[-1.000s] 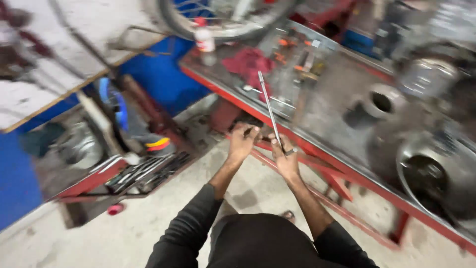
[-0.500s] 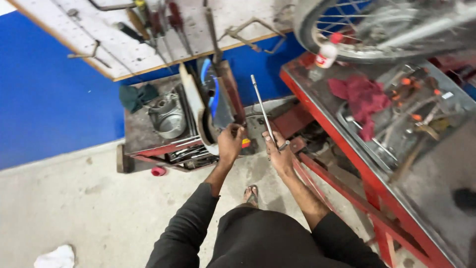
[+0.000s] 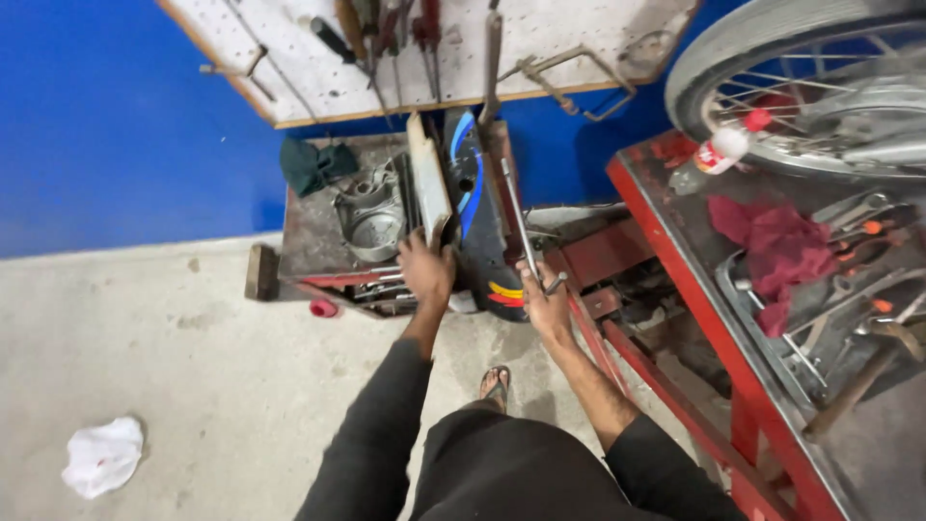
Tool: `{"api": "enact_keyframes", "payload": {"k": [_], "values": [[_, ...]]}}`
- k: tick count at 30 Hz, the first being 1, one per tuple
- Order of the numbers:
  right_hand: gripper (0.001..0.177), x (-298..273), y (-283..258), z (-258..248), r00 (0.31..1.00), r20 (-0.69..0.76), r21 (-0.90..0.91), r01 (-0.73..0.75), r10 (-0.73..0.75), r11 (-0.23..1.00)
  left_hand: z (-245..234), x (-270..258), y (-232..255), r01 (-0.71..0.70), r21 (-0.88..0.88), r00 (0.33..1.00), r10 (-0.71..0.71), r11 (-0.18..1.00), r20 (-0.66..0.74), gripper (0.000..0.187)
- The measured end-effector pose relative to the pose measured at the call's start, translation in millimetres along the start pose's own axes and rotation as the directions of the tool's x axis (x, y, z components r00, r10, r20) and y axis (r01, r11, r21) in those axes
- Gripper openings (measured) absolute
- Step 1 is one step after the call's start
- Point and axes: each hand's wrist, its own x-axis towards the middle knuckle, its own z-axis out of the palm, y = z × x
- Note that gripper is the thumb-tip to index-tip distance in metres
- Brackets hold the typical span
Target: The person uses a T-handle wrench to loosen and remove a bolt from the motorcycle's chain tensioner, then removes the chain guard and places it on a nearby tool cart. The person then uses the wrench to remove another bolt from the chain tensioner and removes the tensioner. Finally, the person removes the motorcycle chain by hand.
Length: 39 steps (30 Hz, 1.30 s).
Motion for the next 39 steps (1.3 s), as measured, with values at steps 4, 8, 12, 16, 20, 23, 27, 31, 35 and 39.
{"api": "enact_keyframes", "payload": {"k": [4, 8, 12, 16, 20, 23, 27, 31, 35, 39], "values": [[0.02, 5, 6, 9, 1.0, 0.027, 0.03, 0.003, -0.004, 1.0, 39, 24, -28, 0.025, -0.028, 0.986, -0.02, 0.999, 0.163, 0.056], [0.02, 6, 11, 15, 0.999, 0.04, 0.011, 0.001, -0.001, 1.0, 45, 25, -36, -0.037, -0.12, 0.998, 0.044, 0.992, 0.051, 0.029], [0.02, 8, 12, 18, 1.0, 0.025, 0.018, 0.005, -0.005, 1.0, 29, 18, -30, -0.12, -0.141, 0.992, 0.116, 0.983, -0.04, 0.023], [0.019, 16, 16, 23, 0.999, 0.04, 0.03, 0.016, -0.017, 0.999, 34, 23, -53, -0.12, -0.164, 0.992, 0.123, 0.979, 0.009, 0.025], [0.018, 20, 15, 36, 0.998, 0.069, 0.056, 0.0, -0.004, 0.998, 1, 12, -52, -0.071, -0.266, 0.996, 0.085, 0.961, 0.038, 0.029], [0.018, 18, 16, 52, 0.995, 0.101, 0.04, -0.008, 0.004, 0.999, -29, 6, -49, -0.063, -0.301, 0.997, 0.075, 0.952, 0.027, 0.028], [0.017, 10, 9, 76, 0.981, 0.194, 0.032, -0.031, 0.024, 0.999, -59, 11, -61, -0.059, -0.266, 0.998, 0.066, 0.962, 0.017, 0.029], [0.017, 12, 10, 102, 0.963, 0.267, 0.012, -0.026, 0.022, 1.0, -79, 40, -104, -0.057, -0.209, 0.998, 0.05, 0.976, -0.04, 0.029], [0.018, 14, 20, 125, 0.946, 0.321, -0.004, -0.034, 0.034, 0.999, -93, 71, -155, -0.093, -0.096, 0.992, 0.084, 0.991, -0.096, 0.027], [0.018, 19, 21, 144, 0.93, 0.365, -0.067, -0.025, 0.048, 0.997, -121, 103, -176, -0.021, -0.015, 0.999, 0.02, 1.0, -0.043, 0.029]]}}
